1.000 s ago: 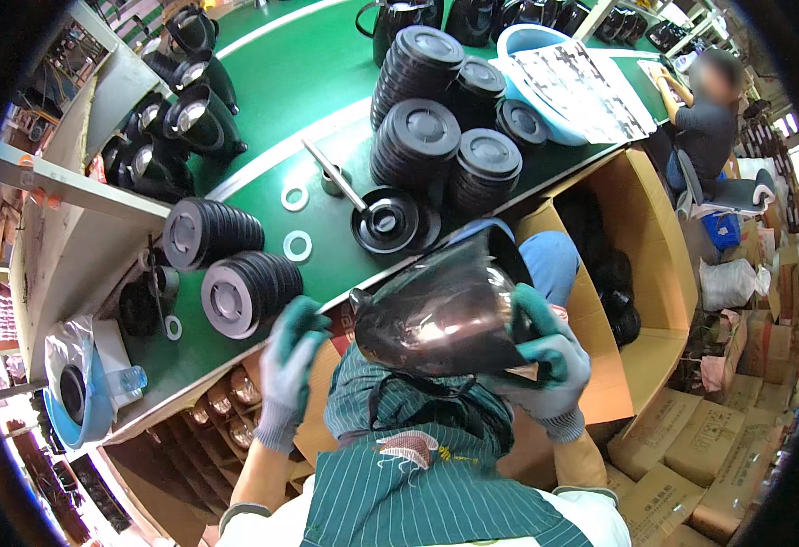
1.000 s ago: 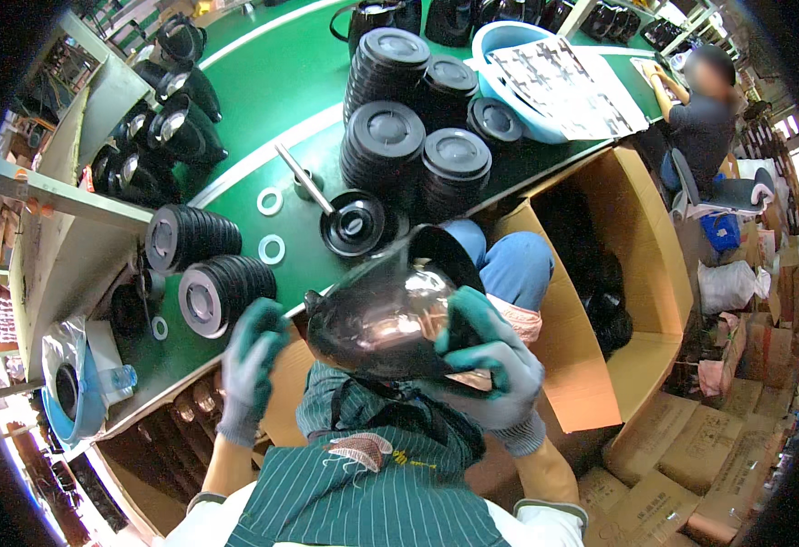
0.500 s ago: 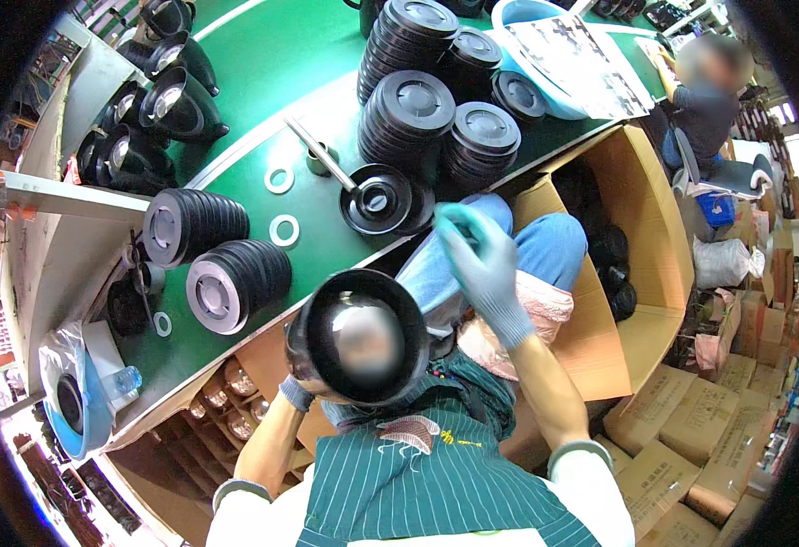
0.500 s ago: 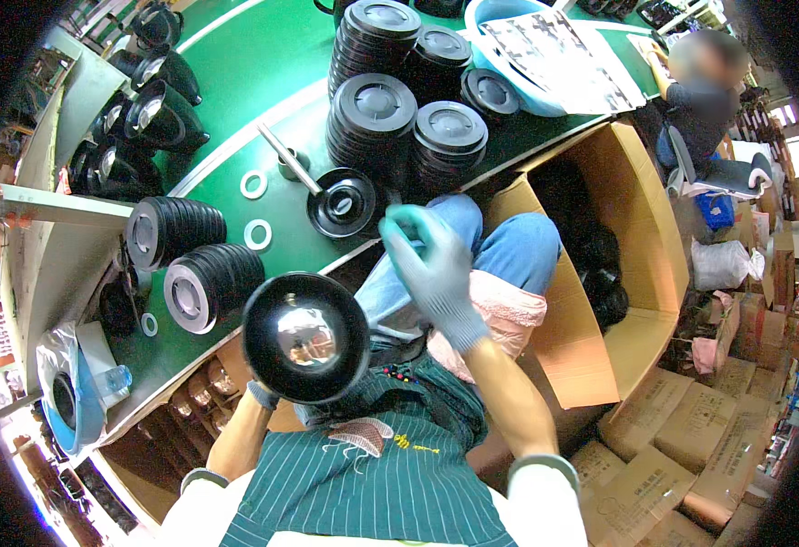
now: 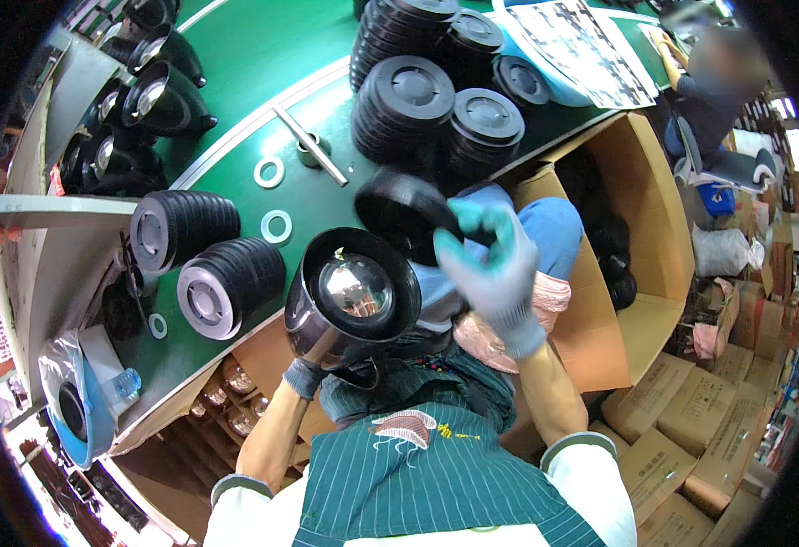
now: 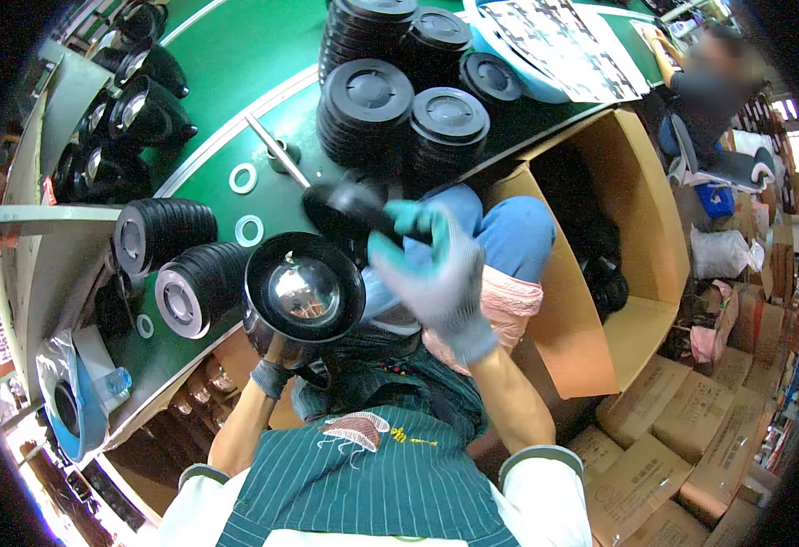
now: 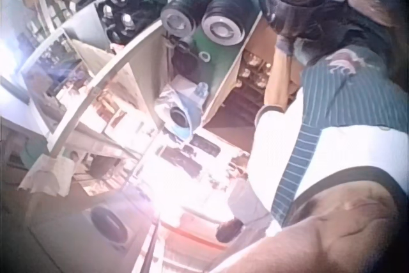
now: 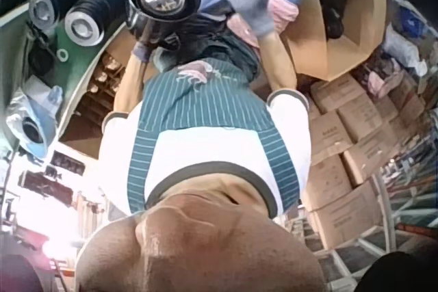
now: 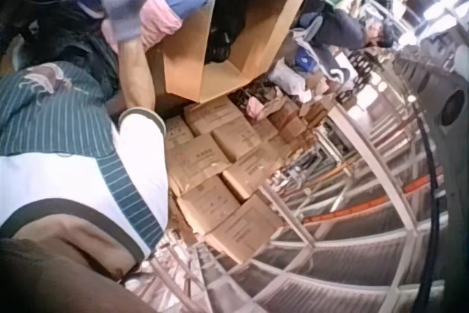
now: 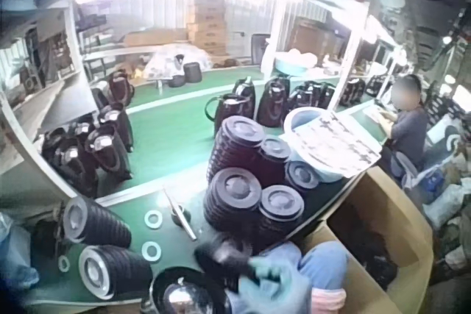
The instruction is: The person sits on the floor and repeatedly assembles black kettles by inserting a metal rod into the base and screwing on a lid. They handle each kettle one at a time, placing completed units on a nearby green table.
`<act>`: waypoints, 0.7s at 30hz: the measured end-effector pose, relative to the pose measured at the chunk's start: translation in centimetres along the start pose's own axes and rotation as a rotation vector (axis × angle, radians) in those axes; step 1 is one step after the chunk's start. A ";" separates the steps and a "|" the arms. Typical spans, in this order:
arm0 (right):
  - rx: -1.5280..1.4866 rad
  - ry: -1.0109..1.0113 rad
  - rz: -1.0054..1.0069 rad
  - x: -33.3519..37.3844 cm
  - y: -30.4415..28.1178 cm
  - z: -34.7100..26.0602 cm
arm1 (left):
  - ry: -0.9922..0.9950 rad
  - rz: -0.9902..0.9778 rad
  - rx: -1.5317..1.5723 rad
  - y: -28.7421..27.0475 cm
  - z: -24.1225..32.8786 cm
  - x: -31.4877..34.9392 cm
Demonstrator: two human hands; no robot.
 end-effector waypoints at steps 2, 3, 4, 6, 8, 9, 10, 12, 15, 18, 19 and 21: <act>-0.051 -0.240 -0.146 2.8 -1.1 -5.2 | 0.026 -0.006 -0.110 1.0 0.8 -0.3; 0.118 -0.467 -0.291 4.0 -0.9 -7.6 | 0.039 -0.013 -0.172 1.6 1.1 -0.5; 0.056 -0.509 -0.330 5.3 -1.5 -8.5 | 0.058 -0.019 -0.246 2.2 1.6 -0.7; -0.091 -0.537 -0.290 7.1 -2.5 -8.4 | 0.104 -0.032 -0.414 3.8 2.4 -1.1; -0.159 -0.501 -0.277 7.3 -3.4 -8.4 | 0.157 -0.040 -0.587 5.1 3.1 -1.3; -0.170 -0.492 -0.276 7.3 -3.8 -8.6 | 0.186 -0.043 -0.676 5.8 3.5 -1.4; -0.181 -0.483 -0.274 7.3 -4.1 -8.7 | 0.210 -0.050 -0.766 6.5 4.0 -1.5; -0.167 -0.457 -0.254 7.5 -5.2 -8.3 | 0.275 -0.091 -1.031 8.3 4.8 -1.2; -0.067 -0.363 -0.164 7.1 -6.7 -7.5 | 0.495 -0.171 -1.650 9.6 5.1 -0.3; -0.035 -0.139 -0.370 6.9 -6.0 -5.6 | 0.507 -0.192 -1.603 9.3 5.1 -0.4; 0.015 -0.157 -0.384 6.9 -6.1 -5.1 | 0.433 -0.182 -1.455 9.6 5.2 -0.6; -0.050 -0.166 -0.374 7.0 -7.2 -4.9 | 0.057 -0.121 -0.765 9.2 4.2 -1.5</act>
Point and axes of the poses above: each hand's wrist, its own x-axis away from the middle knuckle, its own y-axis out of the palm, z = x × y, the point moved 10 cm from there along -x, towards the middle knuckle, and after that the axes turned 6 degrees about z, right-handed, at the moved point
